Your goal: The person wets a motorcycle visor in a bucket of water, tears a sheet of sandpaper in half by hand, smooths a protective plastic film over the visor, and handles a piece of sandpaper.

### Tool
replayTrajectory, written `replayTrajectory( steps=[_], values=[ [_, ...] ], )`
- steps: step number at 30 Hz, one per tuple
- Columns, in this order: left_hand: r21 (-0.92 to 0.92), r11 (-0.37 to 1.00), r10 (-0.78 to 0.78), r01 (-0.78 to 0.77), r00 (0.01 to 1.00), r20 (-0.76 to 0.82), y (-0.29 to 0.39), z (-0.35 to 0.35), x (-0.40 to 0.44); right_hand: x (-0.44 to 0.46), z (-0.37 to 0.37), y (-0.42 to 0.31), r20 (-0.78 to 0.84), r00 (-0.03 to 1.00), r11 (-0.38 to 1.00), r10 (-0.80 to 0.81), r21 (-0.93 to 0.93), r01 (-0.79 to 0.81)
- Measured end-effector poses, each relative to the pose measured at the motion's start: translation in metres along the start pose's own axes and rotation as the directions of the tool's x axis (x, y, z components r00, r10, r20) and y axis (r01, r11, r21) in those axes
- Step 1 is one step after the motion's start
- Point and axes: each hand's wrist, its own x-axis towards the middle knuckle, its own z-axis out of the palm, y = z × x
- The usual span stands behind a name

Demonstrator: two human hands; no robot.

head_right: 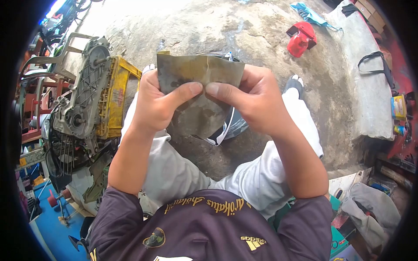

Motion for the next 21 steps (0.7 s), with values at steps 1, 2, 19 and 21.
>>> replayTrajectory(
  steps=[1,2,19,21],
  values=[
    [-0.002,1.000,-0.003,0.003,1.000,0.002,-0.002,0.000,0.000,-0.001,0.000,-0.001,-0.003,1.000,1.000,0.002,0.001,-0.002],
    [-0.030,0.999,0.012,-0.012,1.000,0.000,-0.004,0.001,0.000,-0.002,0.001,-0.002,-0.016,1.000,1.000,0.009,-0.014,-0.010],
    [-0.205,0.973,0.081,-0.103,0.990,-0.112,-0.019,0.019,-0.005,-0.008,0.018,0.007,-0.157,0.973,0.985,-0.167,-0.060,0.160],
    [-0.196,0.977,0.067,-0.089,0.991,-0.117,-0.017,0.020,-0.006,-0.008,0.022,0.007,-0.200,0.962,0.982,-0.186,-0.005,0.188]
  ],
)
